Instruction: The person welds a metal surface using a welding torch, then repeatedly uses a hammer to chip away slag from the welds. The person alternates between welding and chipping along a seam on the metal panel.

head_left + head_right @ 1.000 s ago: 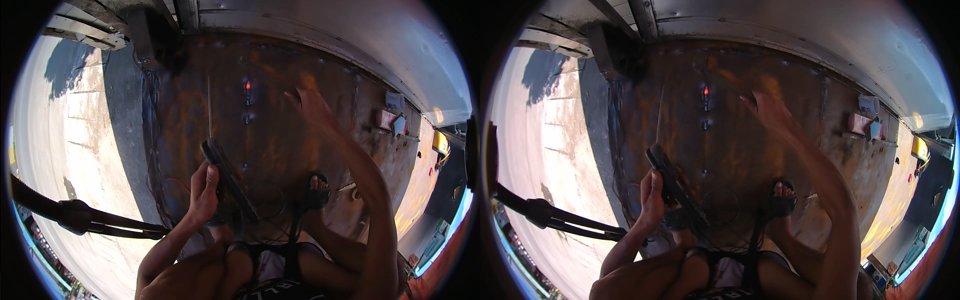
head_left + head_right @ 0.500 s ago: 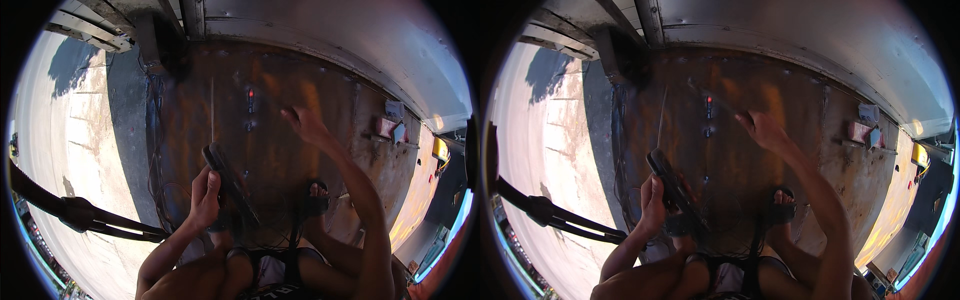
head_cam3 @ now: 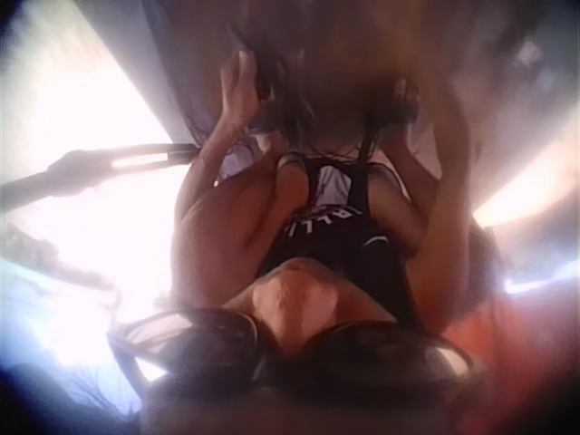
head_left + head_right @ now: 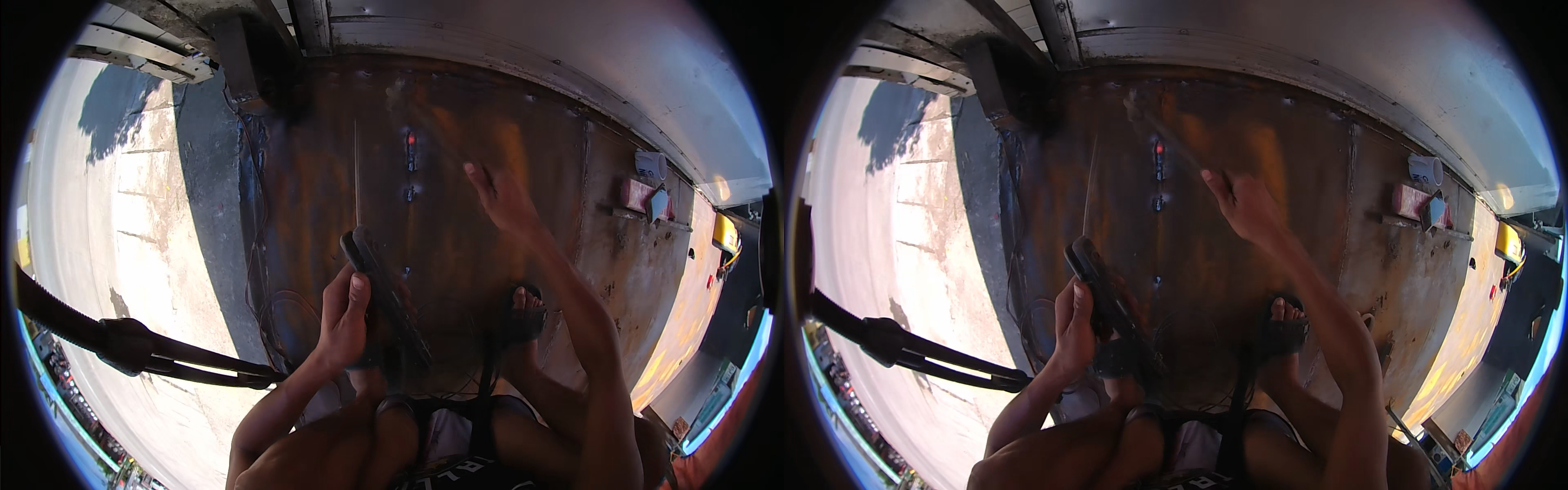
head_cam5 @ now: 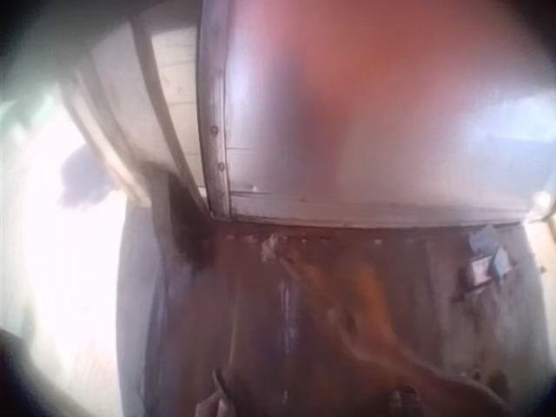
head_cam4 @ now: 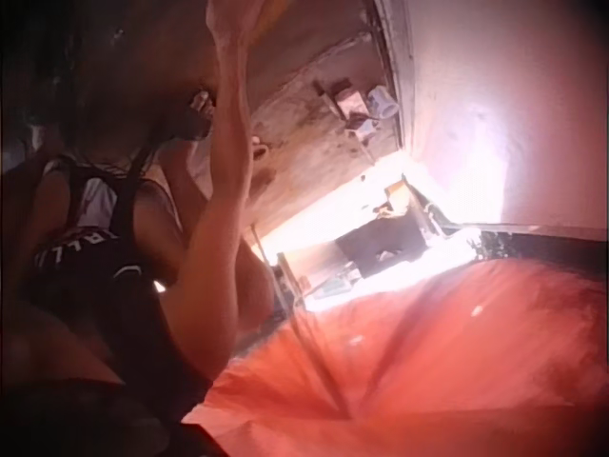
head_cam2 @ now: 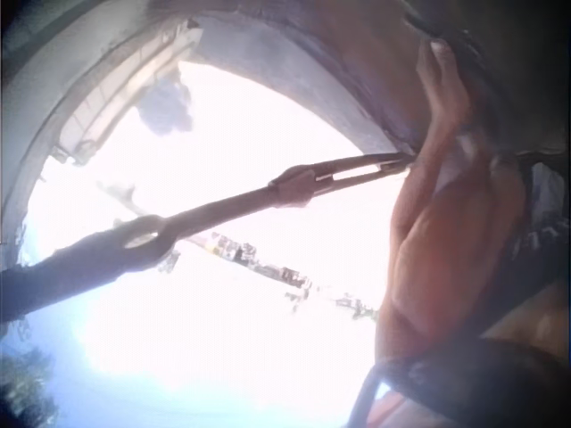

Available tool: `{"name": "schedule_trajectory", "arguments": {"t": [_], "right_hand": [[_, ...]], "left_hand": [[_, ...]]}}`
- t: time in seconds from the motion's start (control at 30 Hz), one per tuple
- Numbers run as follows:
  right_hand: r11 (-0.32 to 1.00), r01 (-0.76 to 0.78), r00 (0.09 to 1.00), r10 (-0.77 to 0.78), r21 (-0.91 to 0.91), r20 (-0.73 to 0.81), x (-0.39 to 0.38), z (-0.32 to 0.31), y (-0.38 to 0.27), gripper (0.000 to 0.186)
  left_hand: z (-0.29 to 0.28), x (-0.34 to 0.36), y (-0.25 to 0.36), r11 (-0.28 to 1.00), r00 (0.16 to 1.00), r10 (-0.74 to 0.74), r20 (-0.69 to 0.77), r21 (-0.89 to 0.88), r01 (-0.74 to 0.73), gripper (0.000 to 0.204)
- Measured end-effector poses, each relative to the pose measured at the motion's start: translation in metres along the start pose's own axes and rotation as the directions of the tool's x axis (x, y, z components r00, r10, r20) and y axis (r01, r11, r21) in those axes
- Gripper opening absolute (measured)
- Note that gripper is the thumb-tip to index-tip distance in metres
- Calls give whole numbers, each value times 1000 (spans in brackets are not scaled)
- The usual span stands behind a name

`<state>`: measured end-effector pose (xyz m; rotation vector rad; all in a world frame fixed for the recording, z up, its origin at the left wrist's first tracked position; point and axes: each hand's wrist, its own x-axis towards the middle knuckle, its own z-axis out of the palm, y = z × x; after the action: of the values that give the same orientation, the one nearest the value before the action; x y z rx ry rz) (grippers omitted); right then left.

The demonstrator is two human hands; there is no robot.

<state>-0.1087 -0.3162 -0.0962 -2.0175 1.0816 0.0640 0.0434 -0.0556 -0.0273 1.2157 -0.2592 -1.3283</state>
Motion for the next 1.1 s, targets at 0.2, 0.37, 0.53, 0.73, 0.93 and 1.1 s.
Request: {"name": "schedule_trajectory", "arguments": {"t": [0.2,0.37,0.53,0.73,0.93,1.1], "right_hand": [[816,347,899,-149,463,-411,-17,-7,-54,53],[976,48,991,-73,-211,-112,11,26,53,55],[971,-70,998,70,231,5,-9,9,-16,51],[976,84,941,-11,203,-338,-5,-16,-1,46],[989,-81,878,12,-123,-478,-21,-27,43,41],[934,-228,821,33,-275,-570,-34,-13,94,41]], "left_hand": [[0,0,-8,999,1000,-22,-21,-30,21,58],[10,3,-7,996,999,-42,6,-82,42,59],[2,-1,-2,999,999,-18,-33,-42,16,61],[-4,6,-8,998,999,-54,-8,-22,53,61],[-13,11,-7,976,993,-102,54,-188,110,58],[-16,20,-10,983,992,-126,21,-135,128,62]]}}
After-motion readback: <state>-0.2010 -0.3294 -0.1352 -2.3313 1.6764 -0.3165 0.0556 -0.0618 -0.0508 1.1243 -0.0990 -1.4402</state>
